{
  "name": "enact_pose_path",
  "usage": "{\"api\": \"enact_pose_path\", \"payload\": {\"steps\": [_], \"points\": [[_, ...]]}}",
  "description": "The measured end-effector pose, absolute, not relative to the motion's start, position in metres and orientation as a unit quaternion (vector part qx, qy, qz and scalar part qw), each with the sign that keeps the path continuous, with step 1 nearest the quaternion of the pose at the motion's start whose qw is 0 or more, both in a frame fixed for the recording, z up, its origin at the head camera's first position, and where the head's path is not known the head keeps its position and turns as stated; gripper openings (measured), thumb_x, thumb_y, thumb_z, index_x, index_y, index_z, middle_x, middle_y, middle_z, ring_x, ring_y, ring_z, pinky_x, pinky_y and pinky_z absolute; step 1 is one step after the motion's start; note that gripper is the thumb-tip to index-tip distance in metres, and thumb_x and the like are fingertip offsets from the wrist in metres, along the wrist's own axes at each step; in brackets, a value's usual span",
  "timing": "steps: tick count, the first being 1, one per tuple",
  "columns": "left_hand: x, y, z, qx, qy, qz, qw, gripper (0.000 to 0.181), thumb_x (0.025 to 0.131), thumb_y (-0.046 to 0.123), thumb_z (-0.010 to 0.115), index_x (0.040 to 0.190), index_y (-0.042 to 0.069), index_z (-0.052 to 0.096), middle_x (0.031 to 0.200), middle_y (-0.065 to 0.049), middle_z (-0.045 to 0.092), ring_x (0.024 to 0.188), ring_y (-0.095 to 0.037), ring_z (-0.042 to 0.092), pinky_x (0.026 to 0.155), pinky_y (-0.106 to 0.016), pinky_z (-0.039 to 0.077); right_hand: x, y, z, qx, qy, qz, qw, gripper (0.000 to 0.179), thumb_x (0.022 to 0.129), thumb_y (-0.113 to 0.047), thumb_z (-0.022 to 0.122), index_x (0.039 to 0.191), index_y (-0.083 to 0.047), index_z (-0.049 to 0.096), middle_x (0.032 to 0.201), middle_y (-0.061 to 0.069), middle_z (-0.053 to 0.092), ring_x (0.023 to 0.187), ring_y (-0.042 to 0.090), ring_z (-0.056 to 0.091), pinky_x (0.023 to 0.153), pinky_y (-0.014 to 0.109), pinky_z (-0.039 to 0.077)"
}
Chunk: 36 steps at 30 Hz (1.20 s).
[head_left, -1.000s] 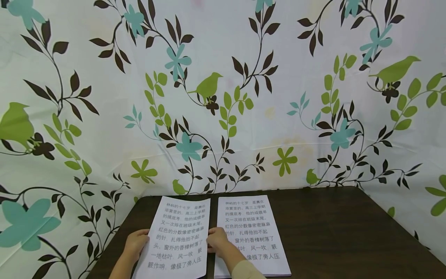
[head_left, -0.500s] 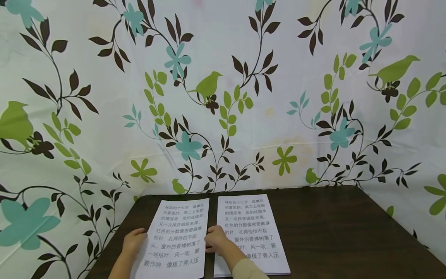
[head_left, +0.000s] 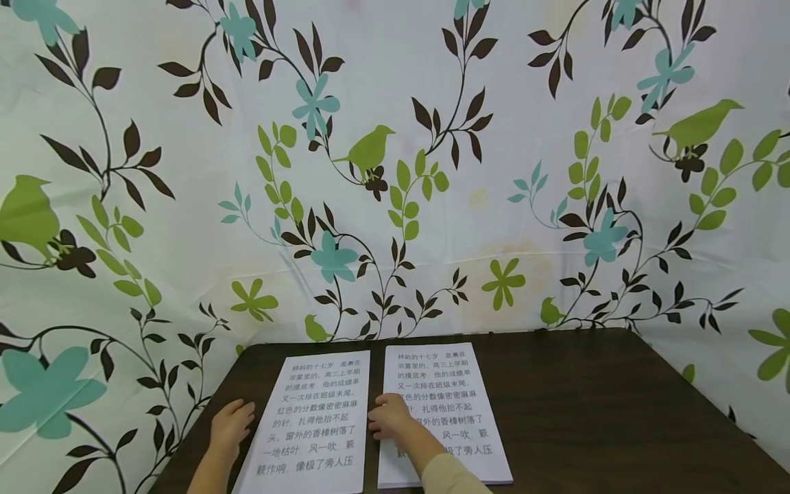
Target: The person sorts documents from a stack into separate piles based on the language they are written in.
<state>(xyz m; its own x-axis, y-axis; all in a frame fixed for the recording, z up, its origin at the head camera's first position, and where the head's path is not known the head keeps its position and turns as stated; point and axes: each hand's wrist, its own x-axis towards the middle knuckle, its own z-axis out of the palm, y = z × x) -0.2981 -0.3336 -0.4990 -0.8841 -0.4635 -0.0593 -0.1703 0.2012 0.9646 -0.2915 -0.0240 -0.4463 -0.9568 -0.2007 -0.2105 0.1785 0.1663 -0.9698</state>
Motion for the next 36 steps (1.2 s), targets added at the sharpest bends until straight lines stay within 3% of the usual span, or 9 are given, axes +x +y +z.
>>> {"api": "enact_pose_path", "payload": {"steps": [6,15,25,36], "points": [[-0.317,-0.332,-0.516,0.207,-0.763,-0.595,0.147,0.064,0.089,0.029,0.043,0.132,-0.009,0.016,0.126,-0.035,0.027,0.11,-0.045,0.034,0.087,-0.052,0.031,-0.294,-0.014,-0.441,-0.011,0.749,-0.649,0.134,0.04,0.076,0.0,0.055,0.111,0.015,0.043,0.084,0.016,0.057,0.073,0.029,0.059,0.061,0.037,0.05],[-0.326,-0.325,-0.511,0.179,-0.748,-0.628,0.119,0.077,0.084,0.04,0.05,0.135,-0.003,0.013,0.129,-0.029,0.028,0.112,-0.04,0.036,0.09,-0.05,0.03,-0.306,0.009,-0.434,-0.02,0.768,-0.63,0.11,0.04,0.078,-0.006,0.056,0.112,0.013,0.044,0.087,0.017,0.057,0.076,0.031,0.059,0.062,0.037,0.049],[-0.335,-0.301,-0.507,0.16,-0.764,-0.618,0.09,0.072,0.083,0.041,0.051,0.134,-0.001,0.021,0.122,-0.023,0.038,0.108,-0.038,0.042,0.086,-0.048,0.035,-0.329,0.051,-0.426,0.004,0.784,-0.614,0.093,0.047,0.08,-0.013,0.057,0.117,0.011,0.041,0.095,0.019,0.055,0.08,0.029,0.058,0.065,0.035,0.049],[-0.346,-0.276,-0.501,0.134,-0.756,-0.635,0.08,0.07,0.08,0.038,0.055,0.132,0.001,0.027,0.12,-0.025,0.042,0.106,-0.037,0.045,0.085,-0.046,0.037,-0.336,0.084,-0.412,0.021,0.783,-0.618,0.065,0.049,0.082,-0.012,0.056,0.119,0.013,0.038,0.105,0.026,0.05,0.087,0.035,0.055,0.067,0.039,0.048]]}}
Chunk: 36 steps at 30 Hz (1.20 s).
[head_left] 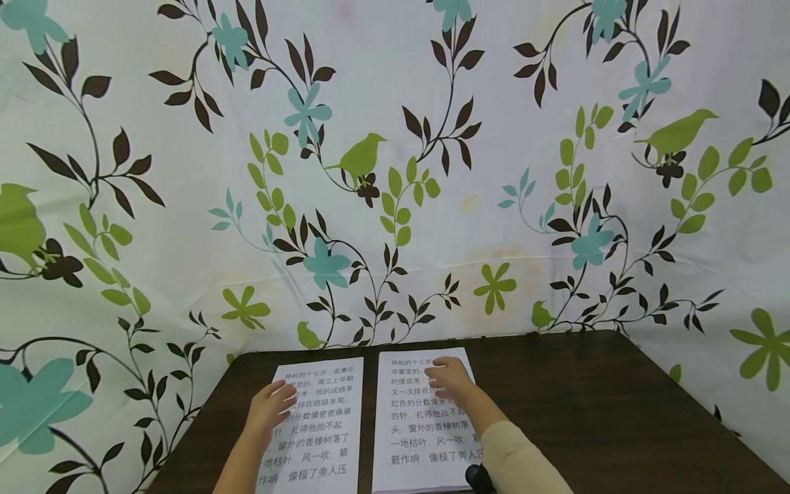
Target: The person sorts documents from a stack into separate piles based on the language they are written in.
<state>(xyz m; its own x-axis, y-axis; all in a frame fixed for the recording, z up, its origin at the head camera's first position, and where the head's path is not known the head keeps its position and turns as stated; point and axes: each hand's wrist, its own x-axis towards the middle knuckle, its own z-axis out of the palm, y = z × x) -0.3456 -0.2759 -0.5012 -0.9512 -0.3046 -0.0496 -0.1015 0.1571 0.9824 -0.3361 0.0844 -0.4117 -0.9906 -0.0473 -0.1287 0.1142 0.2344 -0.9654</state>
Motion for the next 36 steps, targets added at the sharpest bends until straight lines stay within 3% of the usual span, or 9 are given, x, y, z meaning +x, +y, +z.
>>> {"api": "enact_pose_path", "payload": {"steps": [19,26,29,36], "points": [[-0.344,-0.207,-0.475,0.113,-0.733,-0.667,0.061,0.06,0.083,0.037,0.052,0.129,0.003,0.033,0.116,-0.02,0.048,0.103,-0.031,0.049,0.082,-0.04,0.042,-0.338,0.125,-0.416,0.056,0.787,-0.613,0.028,0.046,0.083,-0.013,0.054,0.118,0.012,0.039,0.105,0.026,0.05,0.087,0.035,0.055,0.07,0.042,0.047],[-0.337,-0.183,-0.464,0.083,-0.723,-0.683,0.05,0.063,0.083,0.031,0.054,0.127,-0.008,0.031,0.113,-0.025,0.049,0.095,-0.031,0.054,0.078,-0.042,0.044,-0.338,0.14,-0.422,0.066,0.79,-0.609,0.022,0.048,0.083,-0.013,0.054,0.119,0.013,0.037,0.107,0.027,0.048,0.09,0.038,0.053,0.073,0.045,0.045],[-0.336,-0.173,-0.463,0.092,-0.72,-0.686,0.039,0.062,0.082,0.031,0.056,0.125,-0.007,0.034,0.111,-0.022,0.051,0.093,-0.028,0.056,0.078,-0.042,0.043,-0.337,0.148,-0.424,0.067,0.791,-0.607,0.017,0.048,0.083,-0.014,0.054,0.119,0.013,0.038,0.107,0.027,0.048,0.09,0.038,0.053,0.073,0.046,0.044],[-0.322,-0.149,-0.447,0.078,-0.716,-0.693,0.023,0.053,0.085,0.021,0.051,0.124,-0.011,0.034,0.11,-0.027,0.05,0.096,-0.036,0.052,0.081,-0.046,0.04,-0.334,0.156,-0.431,0.076,0.795,-0.602,0.01,0.047,0.082,-0.013,0.055,0.117,0.014,0.039,0.109,0.029,0.046,0.089,0.038,0.052,0.073,0.047,0.044]]}}
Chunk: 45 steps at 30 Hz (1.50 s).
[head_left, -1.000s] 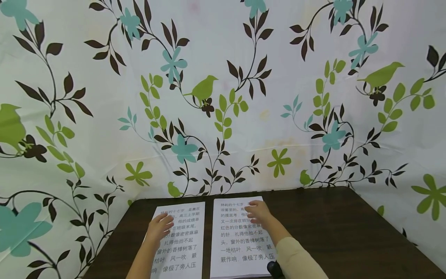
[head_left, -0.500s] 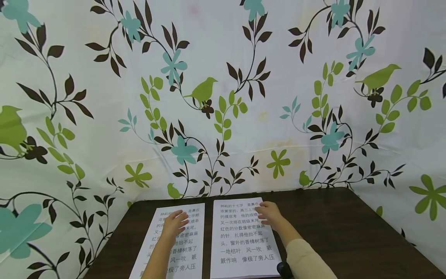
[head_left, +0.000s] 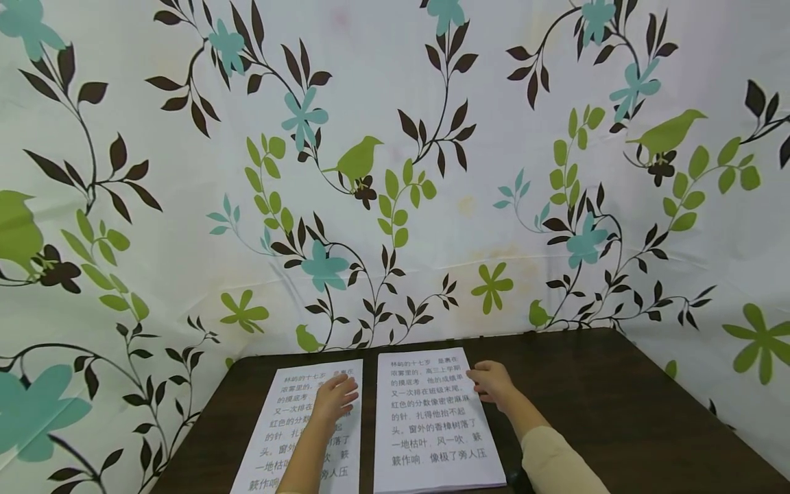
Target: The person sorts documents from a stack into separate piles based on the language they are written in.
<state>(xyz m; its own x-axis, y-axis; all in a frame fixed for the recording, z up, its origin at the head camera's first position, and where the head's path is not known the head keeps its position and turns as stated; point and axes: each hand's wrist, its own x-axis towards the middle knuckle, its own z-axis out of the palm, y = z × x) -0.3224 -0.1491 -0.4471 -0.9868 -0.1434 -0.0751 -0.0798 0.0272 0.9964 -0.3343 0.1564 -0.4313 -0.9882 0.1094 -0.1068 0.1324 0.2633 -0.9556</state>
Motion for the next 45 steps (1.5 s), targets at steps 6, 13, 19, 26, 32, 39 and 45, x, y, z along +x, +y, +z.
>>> {"api": "enact_pose_path", "payload": {"steps": [6,13,19,26,32,39,45], "points": [[-0.314,-0.135,-0.444,0.059,-0.716,-0.695,0.0,0.058,0.086,0.025,0.051,0.123,-0.014,0.031,0.108,-0.028,0.05,0.099,-0.038,0.049,0.081,-0.045,0.041,-0.332,0.159,-0.435,0.075,0.802,-0.592,0.0,0.046,0.082,-0.014,0.055,0.116,0.014,0.04,0.109,0.03,0.046,0.089,0.039,0.053,0.072,0.047,0.044],[-0.314,-0.123,-0.453,0.063,-0.723,-0.687,-0.016,0.057,0.086,0.024,0.051,0.122,-0.016,0.031,0.11,-0.029,0.048,0.099,-0.038,0.049,0.08,-0.043,0.042,-0.327,0.164,-0.443,0.072,0.815,-0.575,-0.013,0.046,0.081,-0.015,0.056,0.112,0.015,0.043,0.106,0.03,0.048,0.085,0.038,0.053,0.069,0.046,0.045],[-0.316,-0.116,-0.46,0.077,-0.736,-0.673,-0.014,0.054,0.087,0.021,0.05,0.121,-0.016,0.032,0.116,-0.033,0.04,0.104,-0.042,0.044,0.08,-0.042,0.042,-0.324,0.167,-0.452,0.086,0.822,-0.563,-0.012,0.043,0.081,-0.016,0.055,0.11,0.015,0.045,0.105,0.03,0.049,0.082,0.033,0.054,0.066,0.042,0.046],[-0.313,-0.112,-0.465,0.082,-0.747,-0.659,-0.019,0.053,0.087,0.02,0.049,0.12,-0.017,0.033,0.12,-0.035,0.036,0.104,-0.043,0.042,0.08,-0.044,0.041,-0.32,0.165,-0.456,0.089,0.812,-0.576,-0.01,0.045,0.08,-0.016,0.056,0.11,0.016,0.044,0.104,0.029,0.049,0.082,0.034,0.053,0.063,0.04,0.046],[-0.312,-0.108,-0.465,0.093,-0.752,-0.652,-0.021,0.05,0.086,0.019,0.049,0.119,-0.016,0.036,0.116,-0.033,0.039,0.104,-0.043,0.043,0.081,-0.045,0.04,-0.319,0.165,-0.457,0.092,0.801,-0.591,-0.007,0.043,0.08,-0.015,0.055,0.108,0.016,0.045,0.101,0.027,0.05,0.082,0.033,0.054,0.064,0.041,0.046],[-0.312,-0.104,-0.465,0.078,-0.756,-0.65,-0.019,0.05,0.086,0.018,0.049,0.119,-0.016,0.035,0.116,-0.032,0.04,0.105,-0.043,0.042,0.082,-0.046,0.039,-0.317,0.163,-0.455,0.089,0.8,-0.593,-0.008,0.042,0.081,-0.014,0.055,0.108,0.016,0.044,0.101,0.027,0.05,0.084,0.036,0.053,0.067,0.043,0.045],[-0.311,-0.104,-0.465,0.078,-0.759,-0.647,-0.018,0.049,0.086,0.018,0.049,0.119,-0.016,0.037,0.116,-0.032,0.041,0.104,-0.043,0.042,0.082,-0.046,0.039,-0.316,0.164,-0.457,0.089,0.8,-0.593,-0.01,0.042,0.081,-0.014,0.054,0.108,0.016,0.044,0.101,0.027,0.05,0.082,0.034,0.053,0.066,0.043,0.045]]}}
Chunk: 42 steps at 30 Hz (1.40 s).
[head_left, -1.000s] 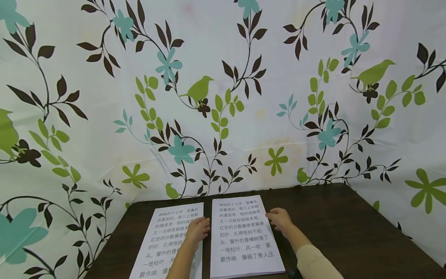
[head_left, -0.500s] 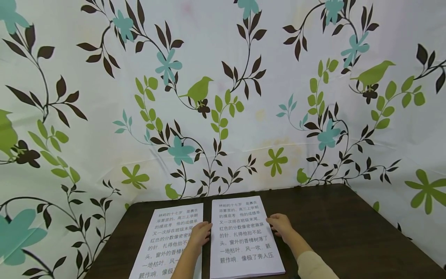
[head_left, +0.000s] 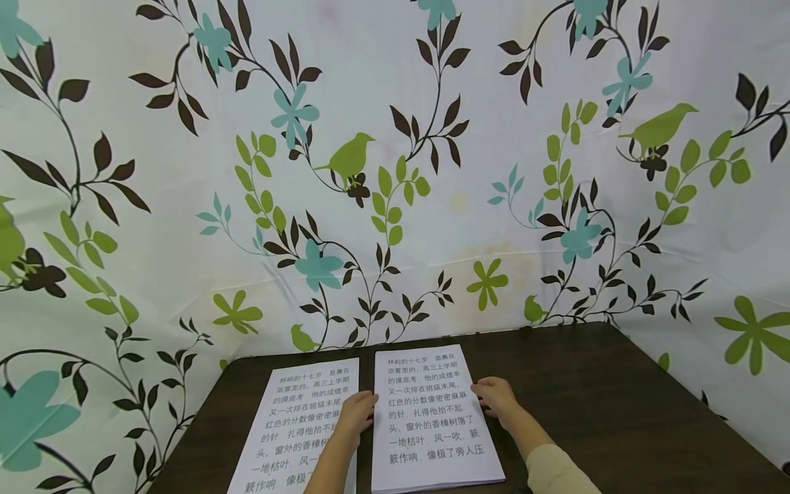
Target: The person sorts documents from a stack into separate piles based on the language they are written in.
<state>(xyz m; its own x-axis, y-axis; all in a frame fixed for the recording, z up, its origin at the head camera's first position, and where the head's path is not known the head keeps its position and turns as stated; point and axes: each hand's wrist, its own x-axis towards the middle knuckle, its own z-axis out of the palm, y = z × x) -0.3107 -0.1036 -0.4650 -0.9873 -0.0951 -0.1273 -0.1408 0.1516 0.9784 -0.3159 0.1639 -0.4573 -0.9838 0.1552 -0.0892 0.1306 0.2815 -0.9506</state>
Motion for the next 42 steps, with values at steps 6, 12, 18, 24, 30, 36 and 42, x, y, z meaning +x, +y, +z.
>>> {"api": "enact_pose_path", "payload": {"steps": [6,12,18,24,30,36,42], "points": [[-0.31,-0.105,-0.463,-0.067,0.767,0.637,0.018,0.047,0.086,0.018,0.048,0.117,-0.016,0.039,0.114,-0.031,0.043,0.103,-0.042,0.044,0.081,-0.047,0.039,-0.317,0.163,-0.458,-0.1,-0.802,0.588,0.014,0.039,0.082,-0.014,0.053,0.108,0.014,0.047,0.099,0.023,0.052,0.081,0.031,0.053,0.065,0.041,0.045],[-0.312,-0.104,-0.464,-0.065,0.778,0.624,0.007,0.043,0.085,0.018,0.049,0.114,-0.014,0.045,0.11,-0.027,0.048,0.099,-0.04,0.046,0.081,-0.049,0.037,-0.318,0.162,-0.458,-0.1,-0.811,0.575,0.03,0.035,0.081,-0.013,0.055,0.102,0.014,0.051,0.095,0.023,0.054,0.08,0.031,0.053,0.063,0.04,0.044],[-0.311,-0.102,-0.462,-0.073,0.786,0.614,0.001,0.042,0.084,0.018,0.049,0.112,-0.013,0.046,0.109,-0.027,0.048,0.098,-0.04,0.046,0.082,-0.051,0.035,-0.319,0.158,-0.454,-0.097,-0.823,0.558,0.045,0.031,0.081,-0.013,0.053,0.1,0.011,0.054,0.091,0.018,0.057,0.078,0.026,0.052,0.061,0.038,0.043],[-0.309,-0.1,-0.458,-0.084,0.778,0.622,-0.01,0.043,0.084,0.019,0.049,0.115,-0.012,0.045,0.111,-0.027,0.047,0.101,-0.04,0.045,0.082,-0.05,0.037,-0.327,0.157,-0.461,-0.078,-0.814,0.571,0.077,0.033,0.081,-0.012,0.053,0.102,0.014,0.052,0.091,0.022,0.057,0.077,0.03,0.055,0.056,0.035,0.044],[-0.309,-0.1,-0.463,-0.1,0.737,0.668,-0.028,0.041,0.084,0.008,0.048,0.117,-0.015,0.04,0.111,-0.032,0.045,0.099,-0.041,0.048,0.075,-0.043,0.044,-0.325,0.153,-0.463,-0.106,-0.788,0.6,0.085,0.034,0.078,-0.006,0.054,0.107,0.012,0.051,0.091,0.021,0.056,0.075,0.027,0.053,0.052,0.033,0.042],[-0.307,-0.101,-0.469,-0.112,0.737,0.666,-0.018,0.04,0.079,0.002,0.05,0.114,-0.017,0.042,0.1,-0.027,0.051,0.087,-0.034,0.055,0.071,-0.038,0.047,-0.318,0.149,-0.459,-0.118,-0.79,0.597,0.072,0.036,0.074,0.003,0.052,0.108,0.015,0.048,0.091,0.023,0.055,0.077,0.029,0.053,0.055,0.027,0.043],[-0.307,-0.102,-0.477,-0.093,0.753,0.651,-0.012,0.031,0.077,0.001,0.052,0.104,-0.015,0.051,0.086,-0.016,0.057,0.072,-0.022,0.057,0.062,-0.033,0.049,-0.316,0.148,-0.461,-0.106,-0.788,0.605,0.054,0.027,0.074,0.006,0.051,0.099,0.018,0.05,0.081,0.019,0.056,0.069,0.024,0.055,0.057,0.031,0.046]]}}
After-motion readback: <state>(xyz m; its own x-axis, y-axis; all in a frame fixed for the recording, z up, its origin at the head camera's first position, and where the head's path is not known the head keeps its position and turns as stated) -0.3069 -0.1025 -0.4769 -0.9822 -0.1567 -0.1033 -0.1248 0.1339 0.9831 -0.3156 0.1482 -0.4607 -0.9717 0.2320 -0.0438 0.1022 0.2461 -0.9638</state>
